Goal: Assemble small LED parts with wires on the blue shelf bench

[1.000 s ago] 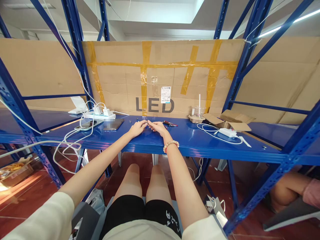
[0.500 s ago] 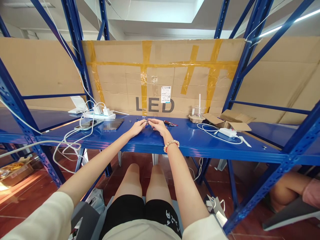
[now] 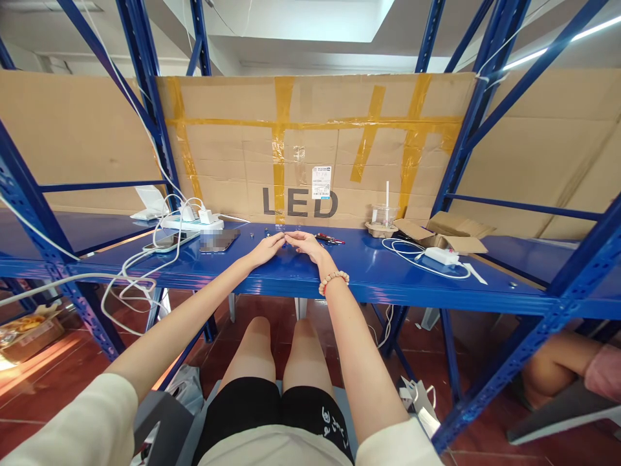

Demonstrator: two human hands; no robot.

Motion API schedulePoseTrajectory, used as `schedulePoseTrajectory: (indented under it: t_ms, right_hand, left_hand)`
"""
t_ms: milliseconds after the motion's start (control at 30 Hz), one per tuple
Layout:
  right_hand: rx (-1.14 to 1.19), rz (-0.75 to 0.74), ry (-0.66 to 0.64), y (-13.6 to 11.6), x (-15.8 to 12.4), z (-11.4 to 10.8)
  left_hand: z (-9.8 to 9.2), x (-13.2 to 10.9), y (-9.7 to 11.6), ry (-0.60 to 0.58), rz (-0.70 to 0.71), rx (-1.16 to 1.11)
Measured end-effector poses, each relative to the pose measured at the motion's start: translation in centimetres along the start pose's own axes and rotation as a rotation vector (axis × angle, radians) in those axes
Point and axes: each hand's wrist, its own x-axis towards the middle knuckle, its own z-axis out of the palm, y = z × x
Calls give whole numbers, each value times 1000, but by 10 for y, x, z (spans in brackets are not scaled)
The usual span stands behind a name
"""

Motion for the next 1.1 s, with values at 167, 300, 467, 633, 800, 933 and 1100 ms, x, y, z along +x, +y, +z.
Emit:
schedulePoseTrajectory:
  t_ms: [167,300,467,633,800,933,1100]
  right_hand:
    - [-5,-14,-3,-3,-2,3]
    - [-15,-4,-1,-3,-1,5]
    - [-15,11,-4,-4,-1,6]
    - [-2,32,32,-3,1,6]
    - [-38,5,13,2,4,5]
    - [-68,-13,18,3,4,5]
    - [-24,14,59,1,2,7]
  left_hand:
    - [1,1,-1,-2,-9,52]
    - [1,2,0,1,-67,102]
    - [1,2,0,4,-110,124]
    - [2,4,-3,-25,-94,165]
    - [3,5,-4,-47,-105,190]
    - [3,6,-5,-38,-110,187]
    - [2,6,-4,-27,-135,147]
